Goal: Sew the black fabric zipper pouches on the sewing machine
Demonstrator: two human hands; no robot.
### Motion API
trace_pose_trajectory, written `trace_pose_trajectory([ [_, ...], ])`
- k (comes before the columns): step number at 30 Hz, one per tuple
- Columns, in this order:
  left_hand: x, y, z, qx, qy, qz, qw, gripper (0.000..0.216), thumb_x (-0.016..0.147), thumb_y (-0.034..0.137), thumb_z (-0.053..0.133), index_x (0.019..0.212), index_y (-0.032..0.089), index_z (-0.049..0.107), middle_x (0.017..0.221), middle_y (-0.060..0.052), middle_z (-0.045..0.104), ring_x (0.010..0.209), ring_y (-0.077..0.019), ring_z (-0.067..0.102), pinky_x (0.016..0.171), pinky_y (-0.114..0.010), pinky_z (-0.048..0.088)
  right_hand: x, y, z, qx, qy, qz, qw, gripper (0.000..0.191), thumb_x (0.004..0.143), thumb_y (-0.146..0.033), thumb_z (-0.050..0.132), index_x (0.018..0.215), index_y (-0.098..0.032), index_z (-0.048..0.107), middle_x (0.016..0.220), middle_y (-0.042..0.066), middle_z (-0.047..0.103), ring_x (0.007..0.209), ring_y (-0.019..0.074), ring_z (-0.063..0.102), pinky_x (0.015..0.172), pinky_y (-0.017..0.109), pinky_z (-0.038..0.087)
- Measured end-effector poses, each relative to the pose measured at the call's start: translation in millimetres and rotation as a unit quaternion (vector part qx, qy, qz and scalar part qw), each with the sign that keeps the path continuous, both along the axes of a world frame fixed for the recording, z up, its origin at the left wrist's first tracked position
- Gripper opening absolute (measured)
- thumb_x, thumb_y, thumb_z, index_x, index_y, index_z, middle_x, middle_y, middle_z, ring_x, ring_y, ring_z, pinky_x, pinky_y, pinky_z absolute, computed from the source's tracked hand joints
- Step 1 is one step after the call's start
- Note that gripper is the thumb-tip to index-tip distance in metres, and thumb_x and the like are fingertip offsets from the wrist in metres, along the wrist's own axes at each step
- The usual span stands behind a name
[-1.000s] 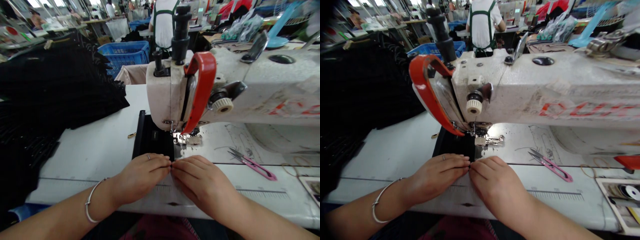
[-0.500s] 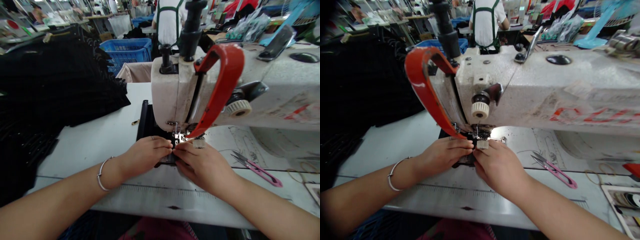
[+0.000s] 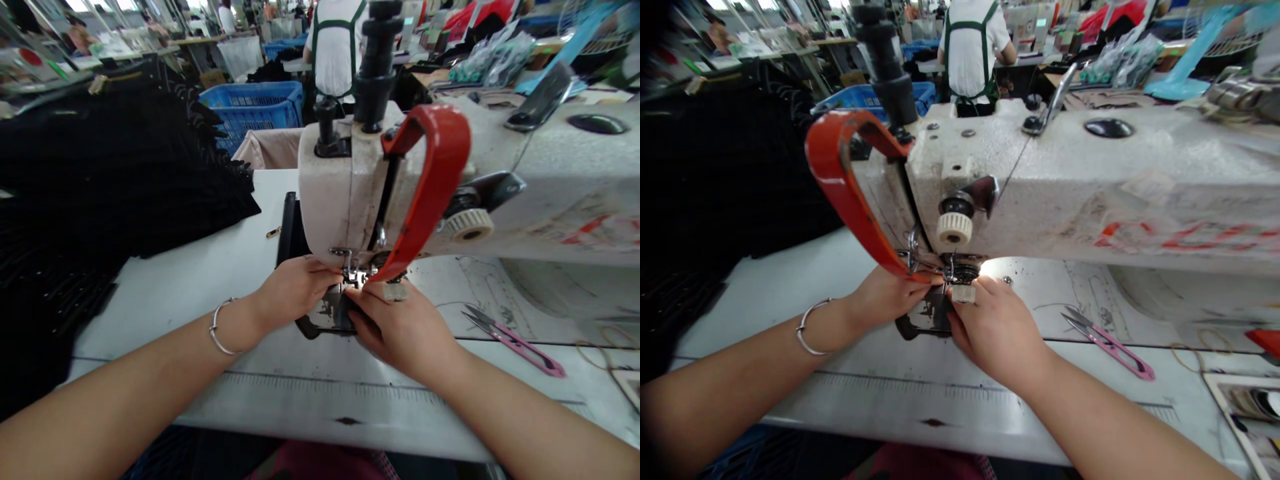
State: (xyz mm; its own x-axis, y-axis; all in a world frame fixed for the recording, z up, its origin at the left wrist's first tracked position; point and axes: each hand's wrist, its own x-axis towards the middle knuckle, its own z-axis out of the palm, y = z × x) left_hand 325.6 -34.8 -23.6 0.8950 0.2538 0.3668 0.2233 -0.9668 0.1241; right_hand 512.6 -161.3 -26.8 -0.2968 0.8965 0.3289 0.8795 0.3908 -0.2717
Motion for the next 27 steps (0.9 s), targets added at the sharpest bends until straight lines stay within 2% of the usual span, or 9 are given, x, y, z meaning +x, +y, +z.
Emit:
trace_pose_trajectory([
  [12,-1,2,-1.8,0.005,-0.017,0.005,1.0,0.018,0.094,0.013,0.055,0.098,0.019,0.071,0.104,-0.003,0.073,0.099,-0.0186,0.068,0.089,-0.032,0.055,0,2,-1.6,0.0,-0.011,-0.01,1.0,0.029,0.093,-0.026,0.051,0.114,-0.013,0.067,0.095,0.011,0.065,0.093,0.0285,0.058,0.08,0.044,0.049],
  [16,2,-4,7.1,0.01,-0.005,0.015,1.0,0.018,0.091,0.011,0.056,0.098,0.018,0.072,0.104,-0.003,0.074,0.099,-0.0204,0.068,0.089,-0.034,0.056,-1,2,-1.0,-0.005,-0.013,-0.012,1.0,0.029,0.093,-0.026,0.052,0.115,-0.014,0.067,0.096,0.011,0.065,0.092,0.0276,0.058,0.08,0.043,0.048],
  [20,4,-29,19.0,0.001,0.054,0.075,0.996,0.017,0.09,0.011,0.056,0.097,0.015,0.071,0.099,-0.006,0.074,0.09,-0.0213,0.069,0.086,-0.036,0.056,0,0,0.8,-0.01,-0.001,-0.005,1.0,0.03,0.093,-0.025,0.051,0.116,-0.014,0.068,0.094,0.011,0.064,0.091,0.0273,0.057,0.08,0.044,0.048],
  [23,3,-46,23.6,0.006,0.048,0.065,0.997,0.017,0.091,0.013,0.055,0.096,0.014,0.071,0.104,-0.008,0.074,0.098,-0.0217,0.068,0.093,-0.037,0.054,1,-1,1.3,-0.012,0.009,0.002,1.0,0.032,0.093,-0.025,0.051,0.118,-0.013,0.067,0.096,0.011,0.064,0.093,0.028,0.057,0.084,0.044,0.048],
  [25,2,-45,25.7,-0.002,0.039,0.062,0.997,0.019,0.092,0.014,0.053,0.097,0.014,0.071,0.104,-0.008,0.074,0.101,-0.0217,0.068,0.095,-0.037,0.054,1,-2,1.2,-0.01,0.008,0.004,1.0,0.032,0.093,-0.025,0.051,0.118,-0.013,0.067,0.097,0.011,0.064,0.094,0.0281,0.057,0.085,0.044,0.048],
  [27,-1,-33,27.7,-0.034,0.046,0.07,0.996,0.019,0.093,0.016,0.054,0.099,0.016,0.072,0.103,-0.005,0.074,0.098,-0.0205,0.068,0.094,-0.036,0.055,1,-3,0.9,-0.003,0.004,0.005,1.0,0.031,0.093,-0.025,0.051,0.117,-0.014,0.067,0.099,0.01,0.065,0.094,0.0277,0.057,0.084,0.044,0.048],
])
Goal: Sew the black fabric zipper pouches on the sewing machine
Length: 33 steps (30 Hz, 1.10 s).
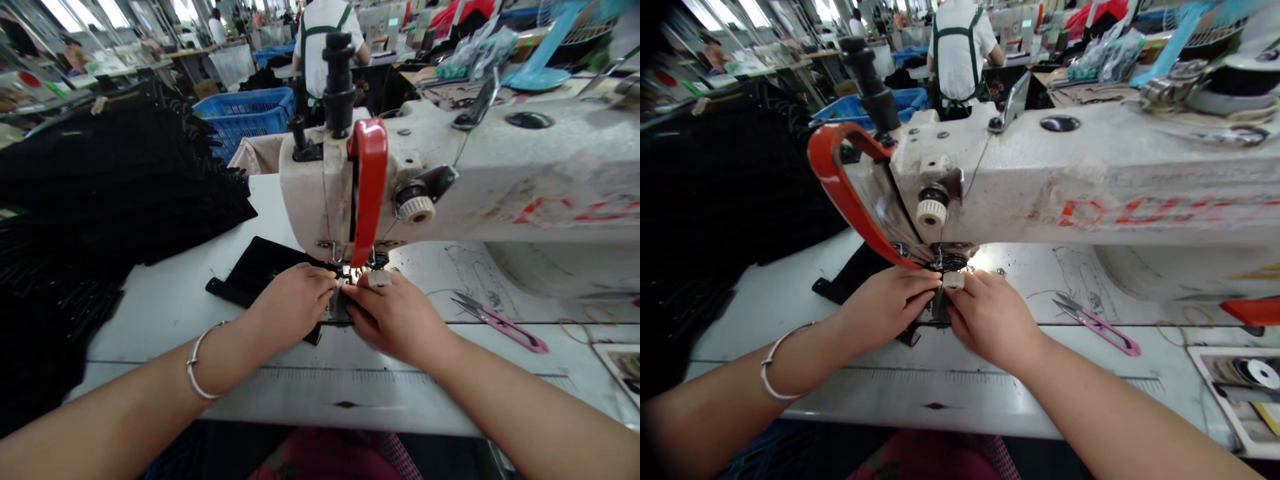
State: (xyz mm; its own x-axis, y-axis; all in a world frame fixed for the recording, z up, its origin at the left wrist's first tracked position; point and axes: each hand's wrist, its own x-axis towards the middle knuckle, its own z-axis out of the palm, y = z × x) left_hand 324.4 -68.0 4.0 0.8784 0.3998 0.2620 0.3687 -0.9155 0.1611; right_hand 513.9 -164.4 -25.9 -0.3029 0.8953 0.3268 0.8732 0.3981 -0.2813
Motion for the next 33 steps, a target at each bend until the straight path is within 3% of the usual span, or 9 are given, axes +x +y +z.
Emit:
trace_pose_trajectory([
  [4,-13,35,-0.8,-0.046,0.007,-0.05,0.998,0.021,0.095,0.022,0.054,0.109,0.021,0.071,0.111,-0.003,0.073,0.105,-0.0195,0.066,0.097,-0.038,0.053,0,-1,-0.7,0.013,-0.006,0.002,1.0,0.027,0.095,-0.026,0.051,0.113,-0.016,0.068,0.099,0.008,0.067,0.093,0.0264,0.059,0.084,0.043,0.047],
  [6,-19,40,-4.5,-0.05,0.007,-0.082,0.995,0.026,0.097,0.022,0.051,0.118,0.02,0.066,0.12,-0.005,0.069,0.113,-0.0195,0.063,0.102,-0.039,0.051,0,-1,-1.0,0.01,-0.011,0.005,1.0,0.025,0.095,-0.025,0.05,0.11,-0.017,0.069,0.099,0.008,0.067,0.094,0.0261,0.059,0.084,0.043,0.047],
  [12,-25,-9,-19.7,0.016,0.032,-0.004,0.999,0.04,0.097,0.014,0.045,0.136,0.012,0.05,0.142,-0.015,0.051,0.134,-0.028,0.046,0.109,-0.053,0.044,1,-2,-2.1,0.05,0.0,0.017,0.999,0.022,0.094,-0.019,0.052,0.11,-0.014,0.067,0.099,0.009,0.069,0.093,0.0248,0.061,0.083,0.04,0.048],
  [15,-25,-24,-24.7,0.039,0.02,-0.027,0.999,0.043,0.096,0.007,0.039,0.139,0.009,0.045,0.144,-0.016,0.048,0.139,-0.0268,0.04,0.112,-0.052,0.042,1,-4,-2.0,0.081,0.011,0.011,0.997,0.021,0.094,-0.017,0.053,0.108,-0.013,0.067,0.096,0.01,0.069,0.088,0.024,0.061,0.08,0.039,0.049],
  [19,-27,-22,-23.8,0.029,0.021,-0.089,0.995,0.042,0.095,0.004,0.035,0.134,0.009,0.049,0.136,-0.014,0.056,0.131,-0.0226,0.048,0.11,-0.045,0.047,2,-8,-1.7,0.074,0.005,0.043,0.996,0.025,0.089,-0.01,0.054,0.111,-0.012,0.067,0.099,0.01,0.069,0.089,0.0253,0.061,0.077,0.04,0.052],
  [25,-25,-10,-14.9,0.017,0.008,-0.103,0.995,0.04,0.093,0.003,0.037,0.129,0.008,0.054,0.129,-0.013,0.06,0.127,-0.023,0.051,0.108,-0.045,0.047,-1,-7,-3.4,0.046,0.003,0.046,0.998,0.027,0.086,-0.008,0.054,0.107,-0.011,0.069,0.096,0.01,0.068,0.091,0.028,0.062,0.078,0.044,0.054],
  [29,-24,-19,-1.0,-0.02,0.043,-0.098,0.994,0.033,0.098,0.019,0.044,0.128,0.01,0.055,0.13,-0.013,0.058,0.127,-0.025,0.05,0.11,-0.047,0.044,1,-6,0.0,0.027,0.024,0.039,0.999,0.031,0.085,-0.008,0.055,0.113,-0.01,0.068,0.099,0.012,0.067,0.093,0.0281,0.061,0.081,0.045,0.054],
  [31,-26,-33,4.6,-0.043,0.058,-0.097,0.993,0.046,0.095,0.039,0.056,0.129,0.008,0.054,0.129,-0.016,0.057,0.127,-0.0297,0.048,0.11,-0.051,0.043,6,-7,2.2,0.016,0.054,0.046,0.997,0.027,0.086,-0.009,0.056,0.109,-0.011,0.069,0.099,0.011,0.067,0.092,0.0261,0.06,0.082,0.042,0.054],
  [33,-29,-47,5.7,-0.053,0.05,-0.085,0.994,0.051,0.091,0.043,0.062,0.127,0.008,0.055,0.122,-0.015,0.058,0.122,-0.031,0.049,0.107,-0.051,0.044,10,-7,3.0,0.007,0.07,0.058,0.996,0.024,0.086,-0.01,0.056,0.105,-0.013,0.071,0.099,0.009,0.067,0.092,0.0245,0.06,0.083,0.041,0.053],
])
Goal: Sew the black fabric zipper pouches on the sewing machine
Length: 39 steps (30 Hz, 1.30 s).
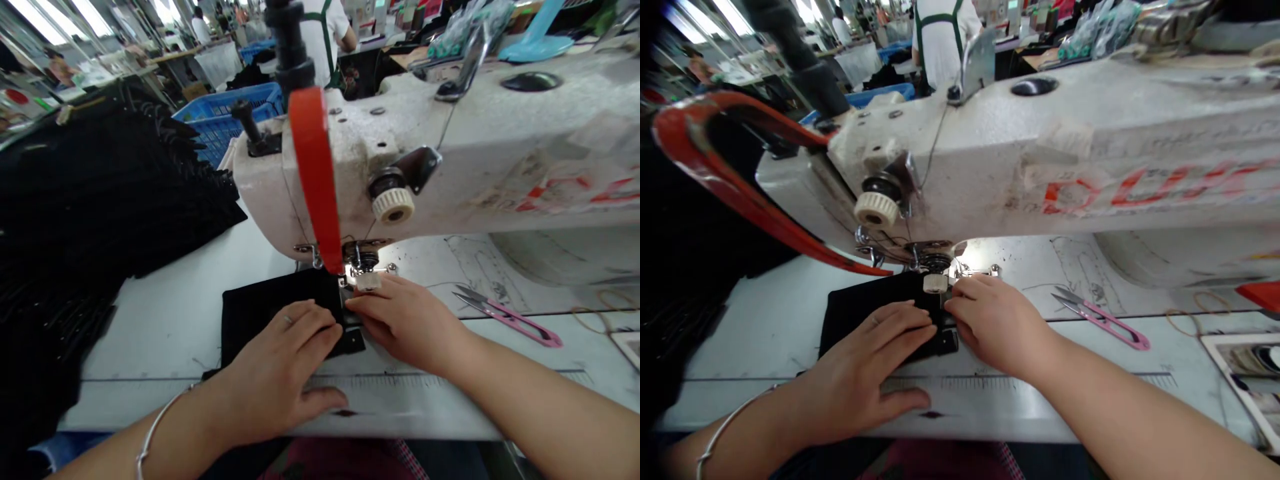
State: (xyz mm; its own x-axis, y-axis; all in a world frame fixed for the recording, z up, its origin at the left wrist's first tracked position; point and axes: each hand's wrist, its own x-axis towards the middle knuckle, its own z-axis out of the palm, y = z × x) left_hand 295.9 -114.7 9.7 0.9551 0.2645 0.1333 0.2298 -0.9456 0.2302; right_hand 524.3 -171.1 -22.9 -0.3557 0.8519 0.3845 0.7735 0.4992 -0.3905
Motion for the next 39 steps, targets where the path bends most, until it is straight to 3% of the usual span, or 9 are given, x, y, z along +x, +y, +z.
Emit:
trace_pose_trajectory([
  [5,-4,-14,-8.4,-0.034,-0.039,0.075,0.996,0.021,0.094,0.021,0.058,0.114,0.015,0.058,0.11,-0.01,0.057,0.107,-0.0244,0.053,0.096,-0.042,0.049,6,3,0.6,-0.015,-0.032,0.042,0.998,0.026,0.087,-0.013,0.058,0.11,-0.019,0.069,0.106,0.007,0.065,0.098,0.0238,0.057,0.087,0.041,0.049],
  [10,-3,-10,-4.9,-0.038,-0.063,0.075,0.994,0.016,0.094,0.017,0.055,0.109,0.013,0.057,0.124,-0.013,0.056,0.122,-0.0262,0.048,0.105,-0.044,0.045,2,0,9.2,-0.039,-0.106,0.046,0.993,0.021,0.089,-0.023,0.06,0.109,-0.024,0.067,0.107,0.005,0.062,0.093,0.0256,0.055,0.08,0.043,0.048],
  [16,-1,-10,-6.0,0.034,-0.026,0.021,0.999,0.021,0.095,0.016,0.052,0.113,0.007,0.058,0.127,-0.016,0.06,0.126,-0.0263,0.05,0.107,-0.044,0.048,0,-4,10.5,-0.02,-0.104,0.042,0.993,0.023,0.089,-0.023,0.06,0.111,-0.023,0.067,0.102,0.004,0.063,0.091,0.025,0.055,0.08,0.043,0.047],
  [23,-6,-13,-19.0,0.021,-0.083,0.023,0.996,0.029,0.092,0.016,0.057,0.12,0.007,0.061,0.123,-0.013,0.063,0.123,-0.0218,0.053,0.111,-0.036,0.046,-6,-6,2.3,0.005,-0.067,0.046,0.997,0.026,0.092,-0.014,0.049,0.113,-0.017,0.065,0.12,0.005,0.066,0.097,0.0231,0.059,0.081,0.041,0.047],
  [30,-4,-9,-17.8,0.009,-0.093,0.034,0.995,0.026,0.093,0.021,0.058,0.116,0.01,0.064,0.122,-0.011,0.064,0.119,-0.0238,0.055,0.107,-0.042,0.048,-2,-6,3.7,0.024,-0.005,0.043,0.999,0.023,0.088,-0.008,0.05,0.1,-0.017,0.069,0.111,0.007,0.07,0.092,0.0211,0.064,0.077,0.037,0.05],
  [35,-1,-10,-18.8,0.067,-0.066,0.012,0.995,0.031,0.096,0.018,0.054,0.125,0.007,0.059,0.127,-0.012,0.063,0.117,-0.0253,0.056,0.099,-0.044,0.052,4,-4,8.2,0.015,0.021,0.041,0.999,0.022,0.087,-0.006,0.051,0.093,-0.016,0.069,0.097,0.006,0.073,0.089,0.0201,0.066,0.081,0.037,0.052],
  [39,1,-10,-17.2,0.08,-0.056,0.0,0.995,0.03,0.097,0.018,0.051,0.124,0.006,0.059,0.125,-0.012,0.064,0.118,-0.0252,0.056,0.1,-0.043,0.053,3,-4,8.4,0.017,0.006,0.041,0.999,0.024,0.089,-0.008,0.048,0.099,-0.016,0.069,0.105,0.008,0.072,0.094,0.0215,0.065,0.082,0.039,0.053],
])
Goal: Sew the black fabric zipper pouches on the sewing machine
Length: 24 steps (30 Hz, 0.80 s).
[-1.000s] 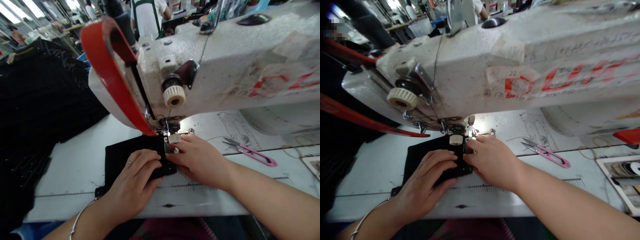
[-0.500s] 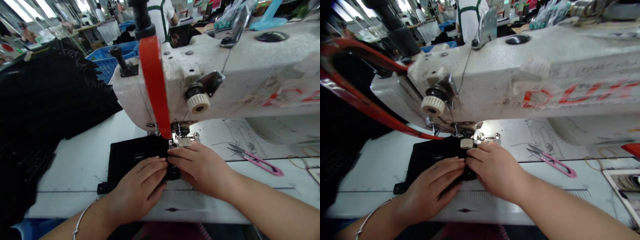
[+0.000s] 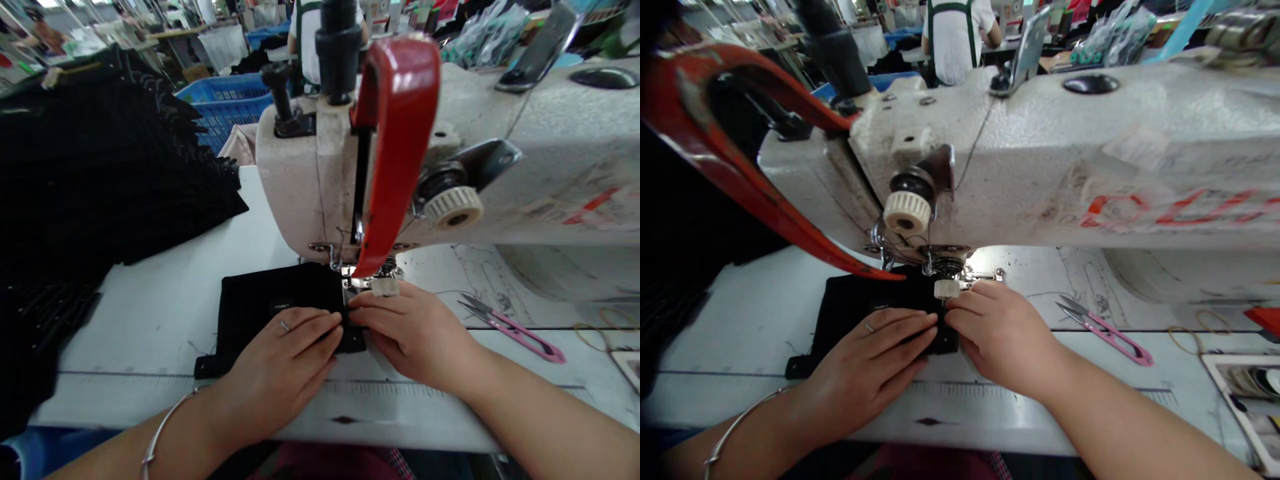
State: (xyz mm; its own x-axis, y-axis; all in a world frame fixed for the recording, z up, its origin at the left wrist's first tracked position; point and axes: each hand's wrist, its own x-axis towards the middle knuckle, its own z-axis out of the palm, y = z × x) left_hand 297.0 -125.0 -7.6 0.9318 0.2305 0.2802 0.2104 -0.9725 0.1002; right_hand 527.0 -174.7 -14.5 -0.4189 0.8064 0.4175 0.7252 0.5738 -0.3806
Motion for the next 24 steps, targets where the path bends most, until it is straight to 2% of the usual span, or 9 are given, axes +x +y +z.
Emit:
trace_pose_trajectory([
  [5,0,4,1.0,0.008,-0.003,-0.039,0.999,0.028,0.097,0.014,0.048,0.119,0.004,0.061,0.119,-0.011,0.067,0.119,-0.0252,0.056,0.104,-0.041,0.05,-5,-2,-2.2,-0.001,-0.02,0.011,1.0,0.028,0.091,-0.008,0.047,0.107,-0.016,0.068,0.113,0.008,0.07,0.093,0.0221,0.065,0.076,0.038,0.052],
  [11,-1,17,-2.2,-0.047,-0.027,-0.027,0.998,0.029,0.095,0.018,0.054,0.122,0.009,0.061,0.121,-0.01,0.065,0.119,-0.0215,0.056,0.105,-0.037,0.05,-7,-4,-3.1,-0.008,-0.034,0.001,0.999,0.028,0.091,-0.009,0.048,0.109,-0.017,0.068,0.112,0.008,0.07,0.094,0.023,0.065,0.074,0.038,0.051],
  [18,7,40,-5.6,-0.033,-0.048,-0.047,0.997,0.026,0.094,0.021,0.055,0.117,0.011,0.063,0.118,-0.01,0.067,0.115,-0.0197,0.06,0.104,-0.038,0.051,-6,1,-4.6,-0.022,-0.055,-0.031,0.998,0.032,0.089,-0.01,0.048,0.116,-0.013,0.066,0.117,0.013,0.066,0.105,0.0277,0.06,0.09,0.044,0.051],
  [24,13,60,-6.9,-0.006,-0.045,-0.052,0.998,0.025,0.096,0.022,0.052,0.116,0.011,0.063,0.117,-0.009,0.068,0.112,-0.0194,0.062,0.1,-0.037,0.053,-8,5,-5.8,-0.064,-0.089,-0.086,0.99,0.037,0.087,-0.014,0.049,0.121,-0.014,0.064,0.105,0.014,0.063,0.094,0.0306,0.06,0.077,0.046,0.054],
])
